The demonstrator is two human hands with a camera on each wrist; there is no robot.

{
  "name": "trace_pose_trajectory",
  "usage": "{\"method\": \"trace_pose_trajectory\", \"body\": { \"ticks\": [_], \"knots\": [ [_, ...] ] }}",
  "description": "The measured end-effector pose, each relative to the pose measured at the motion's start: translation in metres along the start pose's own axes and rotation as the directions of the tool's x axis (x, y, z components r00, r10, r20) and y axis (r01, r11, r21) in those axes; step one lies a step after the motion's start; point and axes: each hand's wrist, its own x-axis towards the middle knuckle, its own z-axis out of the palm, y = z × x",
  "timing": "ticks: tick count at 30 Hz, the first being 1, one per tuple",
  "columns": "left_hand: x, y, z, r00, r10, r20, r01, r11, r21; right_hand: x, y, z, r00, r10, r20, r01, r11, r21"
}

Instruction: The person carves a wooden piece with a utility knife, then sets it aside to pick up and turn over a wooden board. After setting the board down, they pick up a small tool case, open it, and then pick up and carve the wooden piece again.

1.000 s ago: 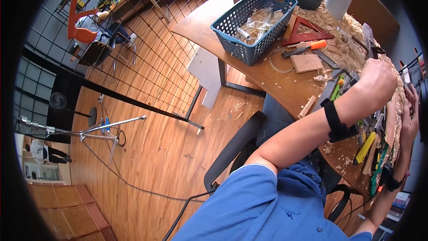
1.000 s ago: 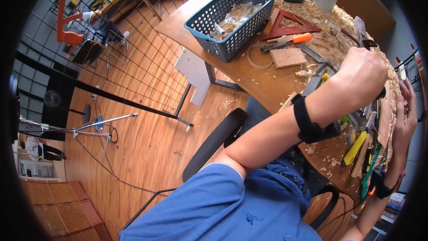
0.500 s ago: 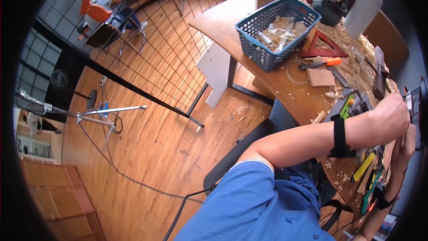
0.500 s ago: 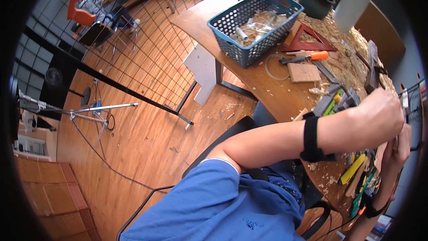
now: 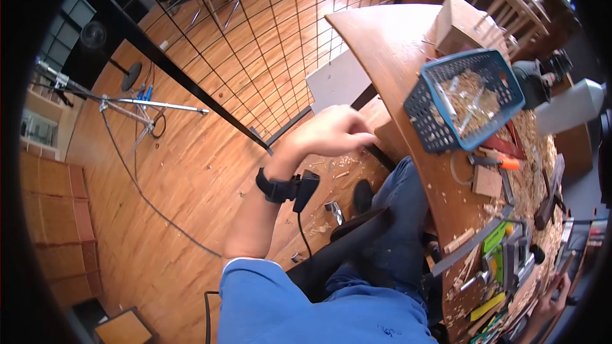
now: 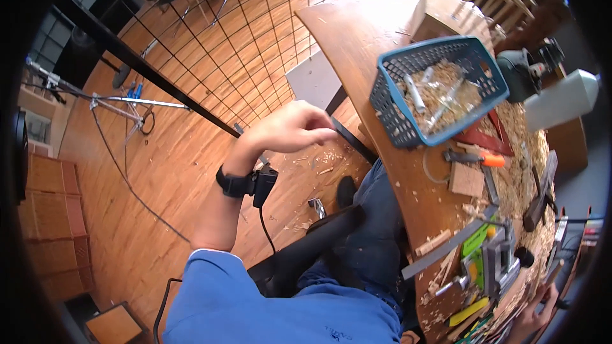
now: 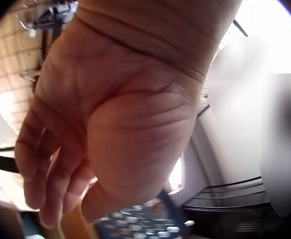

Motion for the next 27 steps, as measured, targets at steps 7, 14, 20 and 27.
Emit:
{"method": "trace_pose_trajectory", "body": {
  "ticks": [7,14,20,27],
  "knots": [
    [0.059,-0.284,0.054,0.790,-0.584,-0.187,0.351,0.681,-0.643,0.049,-0.064,0.037,0.996,0.086,0.005,-0.086,0.995,-0.058],
    [0.152,-0.403,0.042,0.499,-0.808,-0.313,0.069,0.397,-0.915,0.078,-0.077,0.058,0.989,0.112,0.100,-0.103,0.990,-0.091],
    [0.184,-0.416,0.021,0.228,-0.850,-0.475,0.028,0.494,-0.869,0.085,-0.032,0.054,0.963,0.201,0.179,-0.211,0.977,0.040],
    [0.190,-0.426,0.029,0.264,-0.667,-0.697,0.240,0.745,-0.622,0.087,-0.009,0.049,0.878,0.364,0.310,-0.464,0.809,0.362]
  ]
}}
